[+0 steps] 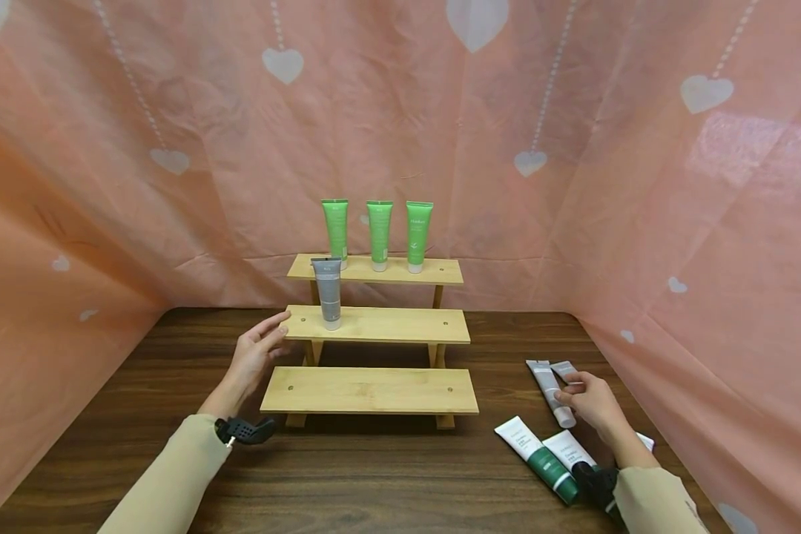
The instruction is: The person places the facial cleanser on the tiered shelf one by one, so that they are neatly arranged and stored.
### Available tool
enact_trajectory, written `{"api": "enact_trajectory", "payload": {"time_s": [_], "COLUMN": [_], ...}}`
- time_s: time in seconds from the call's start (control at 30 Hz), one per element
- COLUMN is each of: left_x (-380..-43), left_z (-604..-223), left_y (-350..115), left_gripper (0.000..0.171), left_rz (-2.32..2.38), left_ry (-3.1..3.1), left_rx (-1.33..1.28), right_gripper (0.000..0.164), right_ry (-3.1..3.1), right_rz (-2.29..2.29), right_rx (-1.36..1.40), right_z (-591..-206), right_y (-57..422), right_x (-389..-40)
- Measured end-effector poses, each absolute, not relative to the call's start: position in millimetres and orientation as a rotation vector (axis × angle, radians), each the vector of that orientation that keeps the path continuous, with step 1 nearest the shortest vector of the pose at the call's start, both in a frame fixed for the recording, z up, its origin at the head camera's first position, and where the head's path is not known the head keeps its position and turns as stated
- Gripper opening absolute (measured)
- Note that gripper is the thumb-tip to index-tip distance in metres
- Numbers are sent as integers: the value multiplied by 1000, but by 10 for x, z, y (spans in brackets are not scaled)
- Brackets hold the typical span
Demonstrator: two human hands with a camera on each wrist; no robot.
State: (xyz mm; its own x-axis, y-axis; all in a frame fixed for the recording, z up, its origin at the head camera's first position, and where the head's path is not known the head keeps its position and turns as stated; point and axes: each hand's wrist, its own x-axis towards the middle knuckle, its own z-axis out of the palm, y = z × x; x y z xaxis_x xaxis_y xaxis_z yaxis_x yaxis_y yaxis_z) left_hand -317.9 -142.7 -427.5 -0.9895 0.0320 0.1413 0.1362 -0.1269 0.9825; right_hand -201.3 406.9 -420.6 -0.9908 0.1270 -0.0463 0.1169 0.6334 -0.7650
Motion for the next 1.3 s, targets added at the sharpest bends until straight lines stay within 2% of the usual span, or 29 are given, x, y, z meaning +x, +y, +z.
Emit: {"api": "enact_trajectory", "payload": {"time_s": [0.4, 0.8, 1.3], "left_x": [-3173, -3021, -3044], "left_z": [-4253, -4073, -4098], "left_y": [-1421, -1393, -1409], "left_gripper": [40, 40, 40], "left_rz": [-2340, -2337, -2335], "left_ry": [-2027, -2019, -2031], "left_rx": [-187, -221, -209], "right_gripper": [51, 68, 53], "right_ry": [-2893, -2935, -2848], "right_rz": [1252, 1261, 1290], "right_rx": [-243, -233, -264], "right_z": [-4297, -4322, -4391], "right_y": [4142, 4071, 4020], "right_x": [-2082, -2122, -2145]}}
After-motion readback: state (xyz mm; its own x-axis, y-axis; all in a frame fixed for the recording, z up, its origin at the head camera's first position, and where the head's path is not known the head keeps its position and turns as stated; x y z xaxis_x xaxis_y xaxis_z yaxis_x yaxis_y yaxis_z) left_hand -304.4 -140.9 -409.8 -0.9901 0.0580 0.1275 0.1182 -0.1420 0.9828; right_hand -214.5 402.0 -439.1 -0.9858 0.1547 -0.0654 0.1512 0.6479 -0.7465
